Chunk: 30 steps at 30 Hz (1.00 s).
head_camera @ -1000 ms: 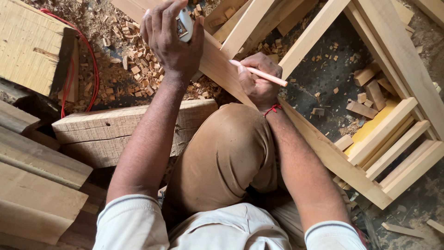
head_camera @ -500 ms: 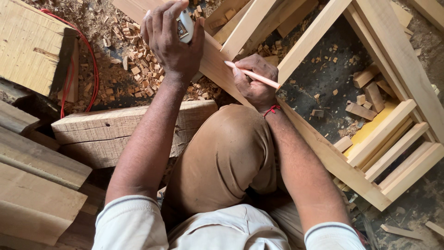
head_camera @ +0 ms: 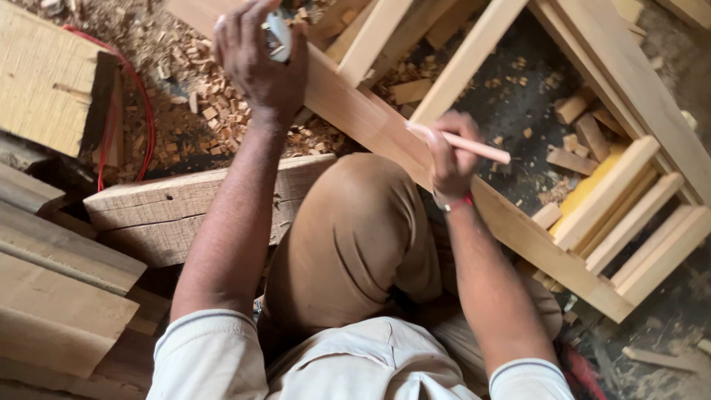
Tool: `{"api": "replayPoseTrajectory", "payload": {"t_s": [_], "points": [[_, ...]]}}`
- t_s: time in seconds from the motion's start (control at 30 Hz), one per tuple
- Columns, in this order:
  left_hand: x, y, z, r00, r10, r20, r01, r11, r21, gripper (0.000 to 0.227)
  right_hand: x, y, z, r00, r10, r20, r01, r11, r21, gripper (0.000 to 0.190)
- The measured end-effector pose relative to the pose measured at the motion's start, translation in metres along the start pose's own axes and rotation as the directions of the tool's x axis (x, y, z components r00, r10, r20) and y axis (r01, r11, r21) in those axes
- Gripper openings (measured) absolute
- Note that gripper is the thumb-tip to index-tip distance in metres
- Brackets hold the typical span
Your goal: The person measures and marks wooden planks with a pencil and tape measure, then cuts them using a circular saw. The person fits the cut pieces into a wooden frame structure, checks alignment, and repeats the process to add more components to the frame.
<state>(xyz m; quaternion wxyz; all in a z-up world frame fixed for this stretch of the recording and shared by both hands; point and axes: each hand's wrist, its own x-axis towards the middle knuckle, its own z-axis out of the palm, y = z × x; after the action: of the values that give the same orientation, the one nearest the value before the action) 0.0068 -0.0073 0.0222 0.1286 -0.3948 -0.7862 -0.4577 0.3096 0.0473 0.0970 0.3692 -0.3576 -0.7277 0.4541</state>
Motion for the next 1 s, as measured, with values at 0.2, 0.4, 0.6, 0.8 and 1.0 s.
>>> {"api": "replayPoseTrajectory", "payload": {"t_s": [0.2, 0.4, 0.6, 0.8, 1.0], "points": [[-0.003, 0.001, -0.013, 0.995, 0.043, 0.091, -0.045, 0.999, 0.016, 0.043, -0.128, 0.007, -0.124, 0.906, 0.186, -0.379, -0.223, 0.973, -0.053, 0.014], [-0.080, -0.009, -0.077, 0.949, 0.076, 0.307, -0.067, 0.997, -0.038, 0.040, -0.202, 0.061, -0.273, 0.598, 0.099, -0.796, -0.134, 0.991, 0.023, 0.024], [-0.119, -0.014, -0.160, 0.970, -0.031, 0.240, 0.114, 0.934, -0.339, 0.038, -0.192, 0.122, -0.329, 0.783, -0.087, -0.616, -0.374, 0.726, -0.578, 0.046], [-0.051, 0.073, -0.166, 0.976, 0.062, 0.211, 0.062, 0.842, -0.535, 0.041, -0.172, 0.127, -0.316, 0.769, 0.155, -0.620, -0.605, 0.490, -0.628, 0.064], [-0.040, 0.186, -0.139, 0.834, 0.442, 0.332, -0.326, 0.878, -0.351, 0.036, -0.171, 0.093, -0.311, 0.654, 0.083, -0.752, -0.589, 0.679, -0.438, 0.052]]}}
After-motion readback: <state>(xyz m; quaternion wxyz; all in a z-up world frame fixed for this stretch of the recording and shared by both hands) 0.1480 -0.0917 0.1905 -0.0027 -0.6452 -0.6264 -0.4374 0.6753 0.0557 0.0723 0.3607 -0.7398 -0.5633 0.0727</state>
